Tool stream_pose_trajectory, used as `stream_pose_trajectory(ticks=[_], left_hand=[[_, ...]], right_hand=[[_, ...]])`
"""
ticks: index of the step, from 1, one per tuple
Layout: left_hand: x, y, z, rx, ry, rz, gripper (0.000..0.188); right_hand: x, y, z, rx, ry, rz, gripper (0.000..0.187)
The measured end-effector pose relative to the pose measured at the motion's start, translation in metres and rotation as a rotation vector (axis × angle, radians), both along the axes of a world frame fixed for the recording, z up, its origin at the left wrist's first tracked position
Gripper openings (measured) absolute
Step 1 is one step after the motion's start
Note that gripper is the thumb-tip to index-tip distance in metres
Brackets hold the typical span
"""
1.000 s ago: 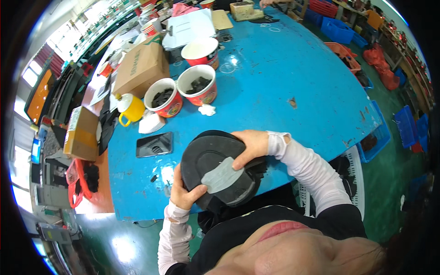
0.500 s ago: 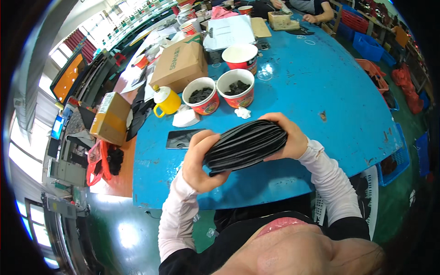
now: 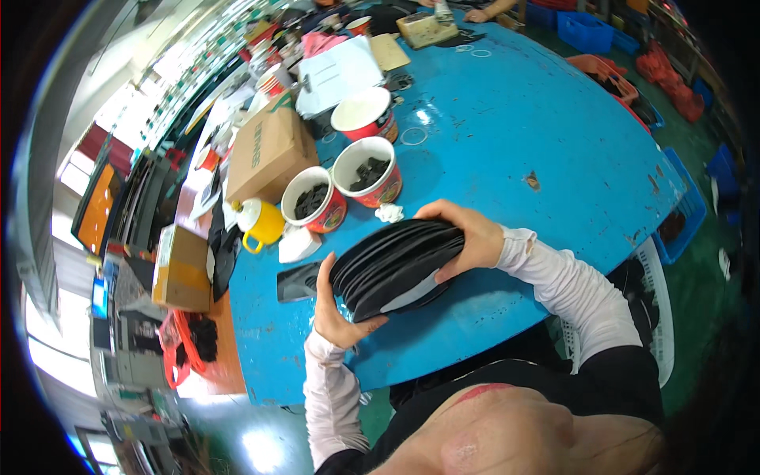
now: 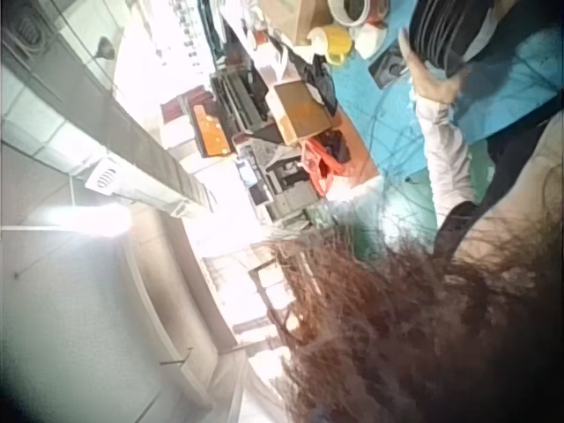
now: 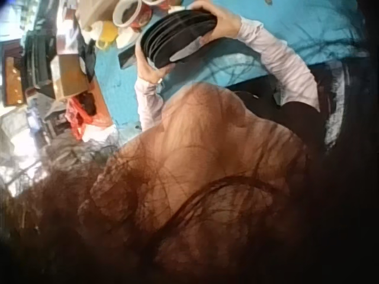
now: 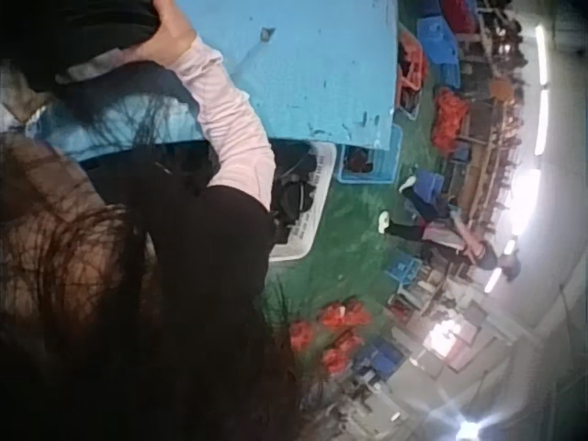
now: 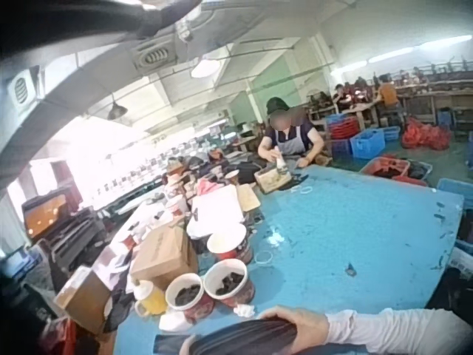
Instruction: Applying adhesive tape strips to shoe upper components at a worktable.
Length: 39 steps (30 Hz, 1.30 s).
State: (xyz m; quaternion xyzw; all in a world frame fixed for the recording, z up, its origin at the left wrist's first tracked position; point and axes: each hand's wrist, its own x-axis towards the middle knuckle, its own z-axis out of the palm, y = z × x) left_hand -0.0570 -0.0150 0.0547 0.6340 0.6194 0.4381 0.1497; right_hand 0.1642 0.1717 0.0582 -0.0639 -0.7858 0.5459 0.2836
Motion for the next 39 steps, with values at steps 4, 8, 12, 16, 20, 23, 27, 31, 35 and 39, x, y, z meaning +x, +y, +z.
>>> stream_pose_trajectory(ticks=[4, 8, 12, 16, 20, 23, 27, 31, 35, 39], left_hand=[[0.002, 0.001, -0.01, 0.141, -0.018, 0.028, 0.078], [0.013, 0.0, -0.011, 0.296, 0.051, 0.045, 0.074], [0.017, -0.009, -0.018, 0.36, 0.076, 0.103, 0.08], [0.015, -0.01, -0.024, 0.285, 0.112, 0.121, 0.077], [0.026, 0.003, -0.021, 0.171, -0.103, 0.049, 0.089], [0.012, -0.005, -0.028, 0.173, 0.038, 0.055, 0.085], [-0.001, 0.004, -0.036, 0.131, 0.104, 0.085, 0.07], [0.002, 0.01, -0.041, 0.181, 0.037, 0.113, 0.054], [-0.013, 0.007, -0.042, 0.113, 0.238, 0.074, 0.076], [0.012, 0.015, -0.015, 0.07, 0.08, -0.017, 0.081]], right_hand=[[-0.005, -0.01, -0.002, 0.052, 0.042, 0.022, 0.082], [0.004, -0.011, 0.017, 0.33, 0.169, -0.059, 0.084], [0.003, -0.01, 0.012, 0.538, 0.248, -0.065, 0.083], [0.009, -0.016, -0.001, 0.353, 0.142, 0.026, 0.09], [0.014, -0.005, -0.002, 0.287, 0.145, -0.016, 0.1], [-0.003, -0.008, -0.013, 0.262, 0.156, -0.03, 0.106], [0.001, 0.003, -0.022, 0.313, 0.13, -0.082, 0.114], [0.003, 0.008, -0.024, 0.325, 0.075, -0.109, 0.122], [-0.005, -0.003, -0.032, 0.215, 0.126, -0.118, 0.126], [-0.015, 0.001, -0.039, 0.117, 0.129, -0.114, 0.123]])
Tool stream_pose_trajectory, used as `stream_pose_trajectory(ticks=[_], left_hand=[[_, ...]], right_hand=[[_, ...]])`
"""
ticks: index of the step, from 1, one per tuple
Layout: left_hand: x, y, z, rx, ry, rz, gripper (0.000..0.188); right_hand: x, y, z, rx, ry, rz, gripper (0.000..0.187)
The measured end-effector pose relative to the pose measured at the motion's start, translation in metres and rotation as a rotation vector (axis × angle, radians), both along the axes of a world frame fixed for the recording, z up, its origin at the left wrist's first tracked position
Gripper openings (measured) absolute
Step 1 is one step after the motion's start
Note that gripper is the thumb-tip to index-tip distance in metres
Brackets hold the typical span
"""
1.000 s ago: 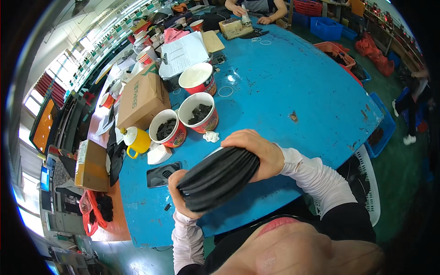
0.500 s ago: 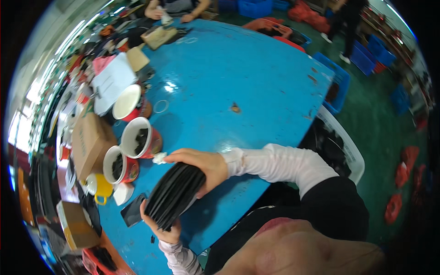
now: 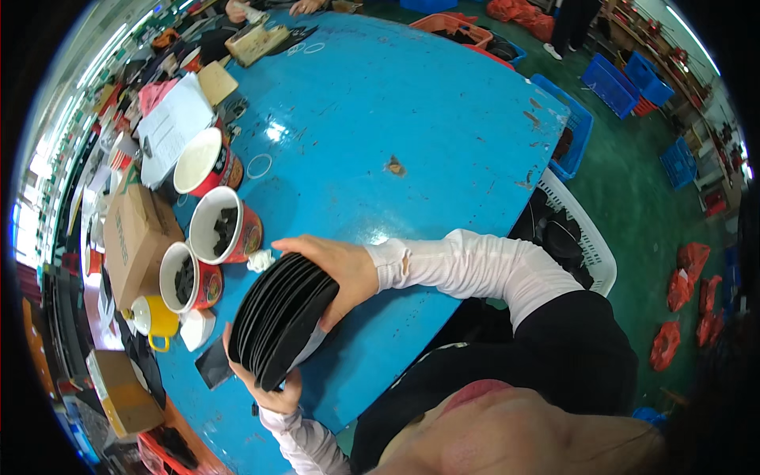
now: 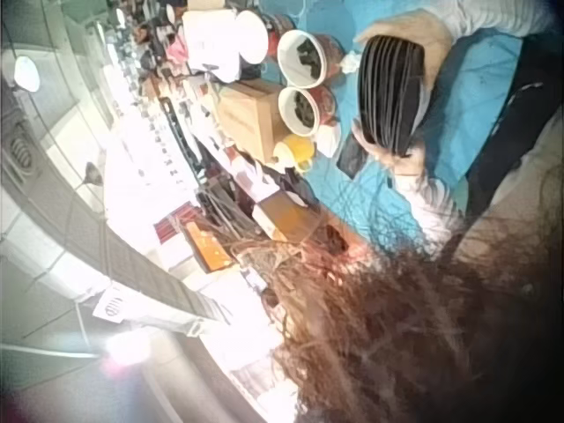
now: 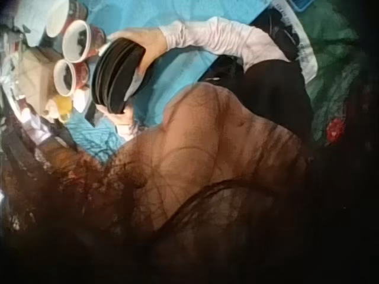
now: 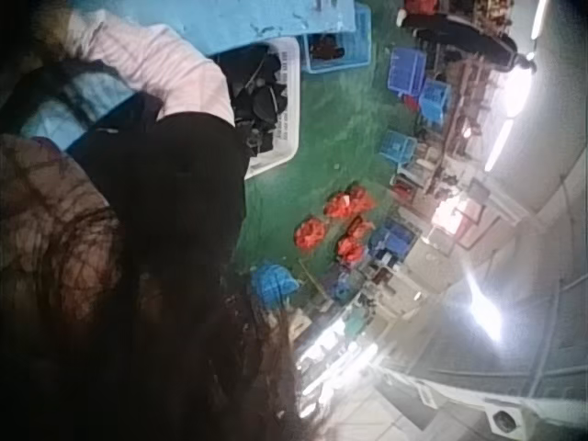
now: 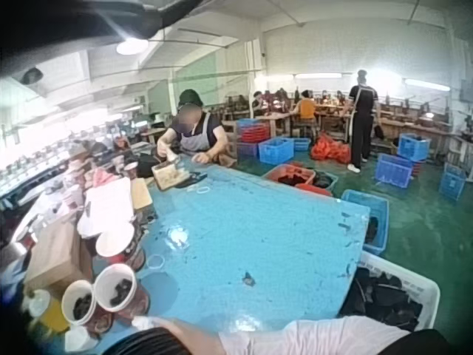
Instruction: Applying adhesive tape strips to shoe upper components at a worktable.
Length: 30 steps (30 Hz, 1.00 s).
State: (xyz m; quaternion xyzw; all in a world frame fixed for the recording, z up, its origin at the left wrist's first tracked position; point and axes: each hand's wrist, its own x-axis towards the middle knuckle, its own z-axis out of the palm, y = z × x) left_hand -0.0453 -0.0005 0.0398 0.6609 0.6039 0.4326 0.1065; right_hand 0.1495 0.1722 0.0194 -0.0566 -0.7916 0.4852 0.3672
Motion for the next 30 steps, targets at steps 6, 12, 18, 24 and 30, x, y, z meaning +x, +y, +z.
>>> stream_pose_trajectory(ticks=[6, 12, 18, 24, 30], left_hand=[[-0.016, -0.007, -0.026, 0.025, -0.054, -0.009, 0.085], [0.004, -0.016, -0.004, 0.253, -0.298, 0.022, 0.095], [0.025, -0.029, 0.04, -0.151, -0.761, 0.157, 0.072], [0.016, -0.032, 0.002, -0.481, -0.832, 0.292, 0.056], [0.002, -0.04, -0.005, -0.592, -0.493, 0.268, 0.062]], right_hand=[[0.017, -0.005, 0.024, 0.33, 0.026, -0.047, 0.11], [0.016, -0.021, 0.036, -0.04, 0.038, 0.111, 0.091], [0.017, -0.026, 0.046, -0.872, -0.133, 0.181, 0.074], [-0.002, -0.014, 0.013, -0.877, -0.416, 0.198, 0.063], [-0.005, -0.012, 0.004, -0.754, -0.448, 0.226, 0.063]])
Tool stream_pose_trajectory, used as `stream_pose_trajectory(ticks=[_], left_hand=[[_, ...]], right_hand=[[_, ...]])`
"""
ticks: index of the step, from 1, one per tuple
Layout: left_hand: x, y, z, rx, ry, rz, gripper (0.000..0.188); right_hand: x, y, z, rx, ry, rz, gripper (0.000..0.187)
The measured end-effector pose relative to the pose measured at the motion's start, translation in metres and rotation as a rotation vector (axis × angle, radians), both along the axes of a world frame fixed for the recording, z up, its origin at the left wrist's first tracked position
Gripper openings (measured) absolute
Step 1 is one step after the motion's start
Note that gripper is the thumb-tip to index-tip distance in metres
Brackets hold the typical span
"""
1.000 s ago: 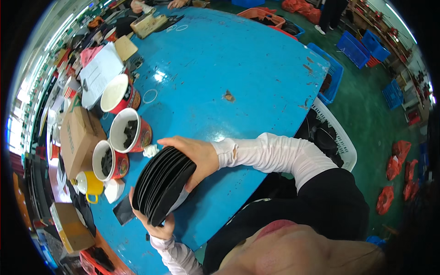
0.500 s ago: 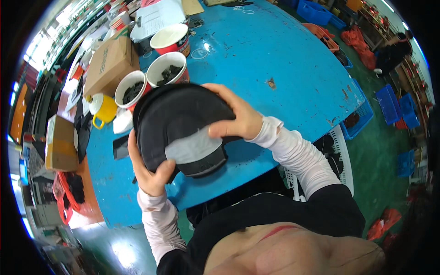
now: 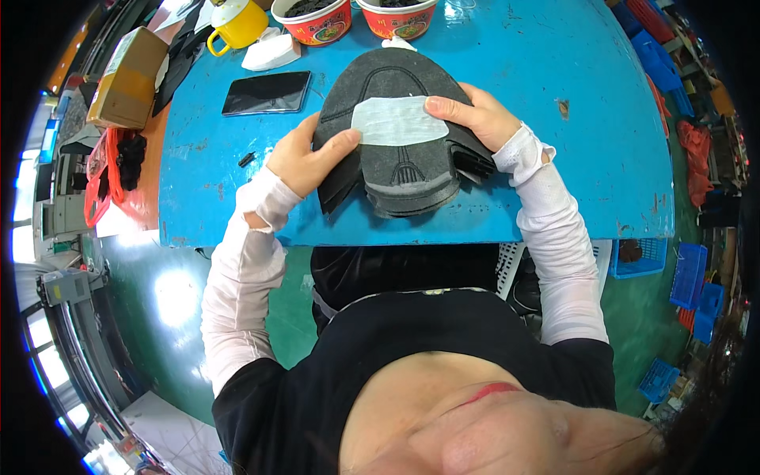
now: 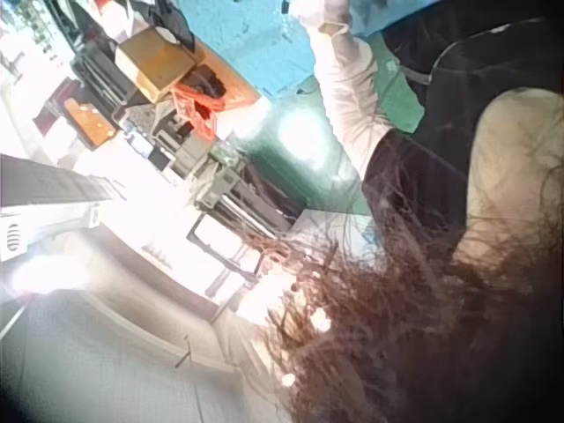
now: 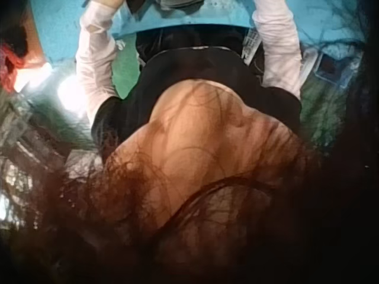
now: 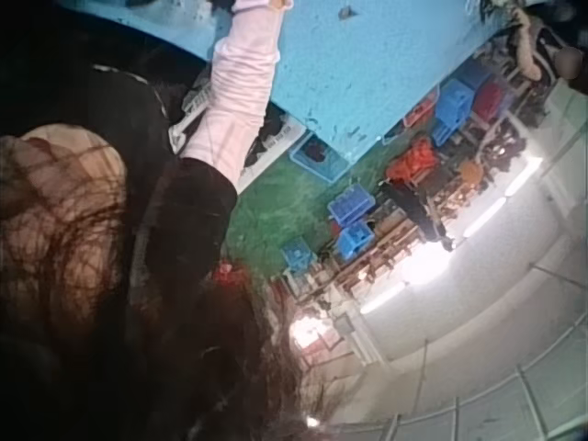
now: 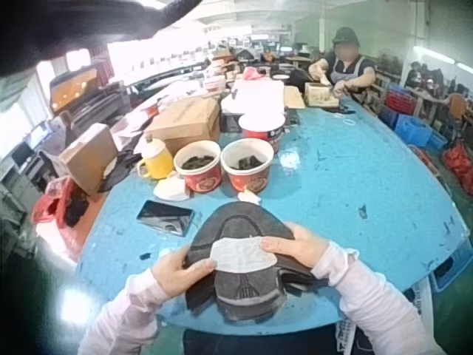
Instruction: Applying adhesive tape strips to shoe upper components at a worktable.
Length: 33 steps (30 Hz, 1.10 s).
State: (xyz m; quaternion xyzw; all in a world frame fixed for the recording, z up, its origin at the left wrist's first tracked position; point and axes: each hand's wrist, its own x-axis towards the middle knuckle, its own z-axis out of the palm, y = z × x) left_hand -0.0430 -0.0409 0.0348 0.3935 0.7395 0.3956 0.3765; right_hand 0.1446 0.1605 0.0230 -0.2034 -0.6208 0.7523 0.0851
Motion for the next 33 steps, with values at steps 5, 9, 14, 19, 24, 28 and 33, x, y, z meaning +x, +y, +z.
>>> stream_pose_trajectory(ticks=[5, 9, 14, 19, 24, 28, 33], left_hand=[[-0.006, -0.008, -0.011, 0.127, 0.139, -0.048, 0.073], [0.013, -0.01, -0.004, 0.142, 0.062, -0.068, 0.073], [0.011, -0.001, 0.004, -0.037, 0.046, -0.11, 0.063], [0.006, 0.01, 0.005, 0.074, 0.054, -0.145, 0.076], [-0.005, 0.003, -0.002, 0.087, 0.065, -0.142, 0.083], [-0.019, 0.002, 0.008, -0.055, 0.068, -0.162, 0.08], [-0.05, 0.001, -0.008, -0.041, -0.442, -0.123, 0.076]], right_hand=[[0.002, -0.006, 0.002, 0.34, -0.047, -0.01, 0.066], [0.014, 0.009, -0.005, 0.502, -0.09, 0.006, 0.075], [0.017, 0.01, 0.004, 0.628, -0.205, 0.034, 0.084], [0.019, 0.045, 0.019, 0.874, -0.315, -0.093, 0.073], [-0.04, 0.148, -0.013, 1.267, -0.175, -0.46, 0.036], [-0.079, 0.198, -0.04, 1.602, -0.291, -0.518, 0.023], [-0.108, 0.214, -0.066, 1.637, -0.302, -0.575, 0.012]])
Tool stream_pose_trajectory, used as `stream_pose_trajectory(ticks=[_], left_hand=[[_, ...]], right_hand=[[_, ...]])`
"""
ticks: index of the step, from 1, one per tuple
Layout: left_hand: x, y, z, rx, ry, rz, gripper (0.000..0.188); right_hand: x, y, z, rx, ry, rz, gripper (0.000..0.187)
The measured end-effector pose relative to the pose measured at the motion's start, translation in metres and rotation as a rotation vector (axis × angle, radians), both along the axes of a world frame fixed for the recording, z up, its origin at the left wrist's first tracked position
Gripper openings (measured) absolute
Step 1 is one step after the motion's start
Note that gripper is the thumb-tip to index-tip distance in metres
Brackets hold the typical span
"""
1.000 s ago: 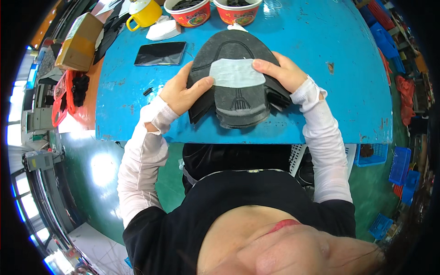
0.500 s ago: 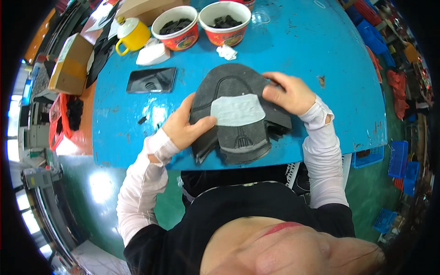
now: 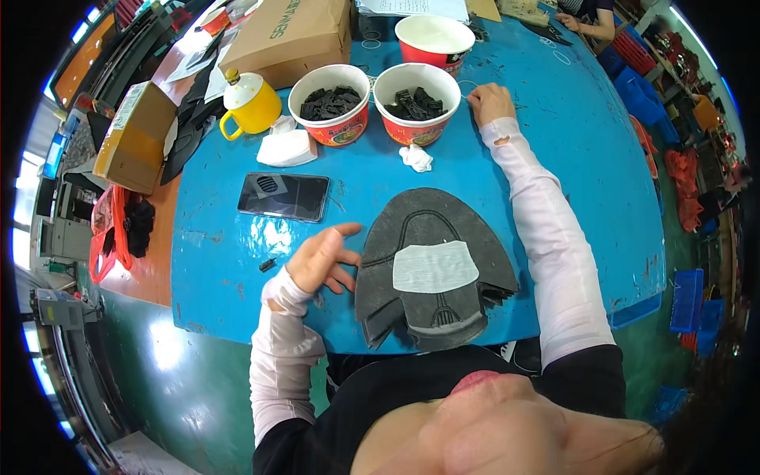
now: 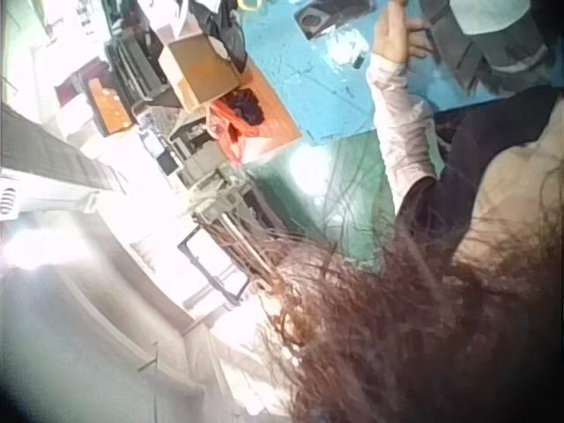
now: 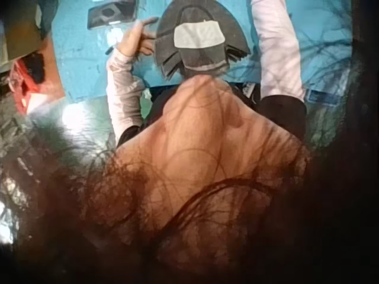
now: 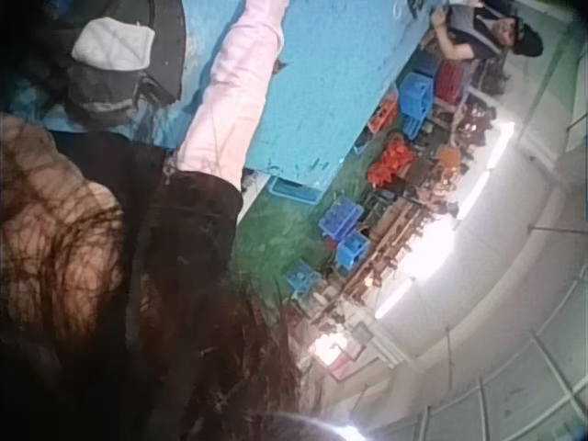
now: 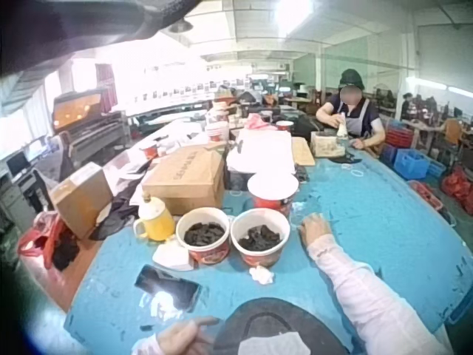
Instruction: Applying adhesive tape strips to shoe upper components at a worktable.
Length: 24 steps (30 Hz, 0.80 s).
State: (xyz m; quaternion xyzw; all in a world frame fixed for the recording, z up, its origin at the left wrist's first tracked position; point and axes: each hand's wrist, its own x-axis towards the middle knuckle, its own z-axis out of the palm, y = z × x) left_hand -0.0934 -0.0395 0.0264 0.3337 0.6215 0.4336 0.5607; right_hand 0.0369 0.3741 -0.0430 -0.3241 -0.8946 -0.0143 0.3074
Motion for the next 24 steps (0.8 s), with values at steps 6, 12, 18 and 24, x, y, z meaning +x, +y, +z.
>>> stream_pose_trajectory(ticks=[6, 12, 18, 24], left_hand=[[-0.003, 0.006, 0.007, -0.048, 0.029, -0.018, 0.075], [-0.01, 0.009, 0.006, -0.08, -0.029, -0.055, 0.072], [-0.013, 0.002, 0.008, -0.076, -0.021, -0.058, 0.076], [-0.012, 0.006, 0.011, -0.074, -0.041, -0.074, 0.079]], right_hand=[[-0.001, 0.01, -0.003, 0.122, 0.218, -0.063, 0.015], [-0.003, -0.008, 0.045, -0.529, 1.063, 0.04, 0.017], [-0.118, -0.054, 0.147, -0.014, 0.292, 0.448, 0.021], [-0.19, -0.028, 0.116, 0.039, -0.431, 0.432, 0.022]])
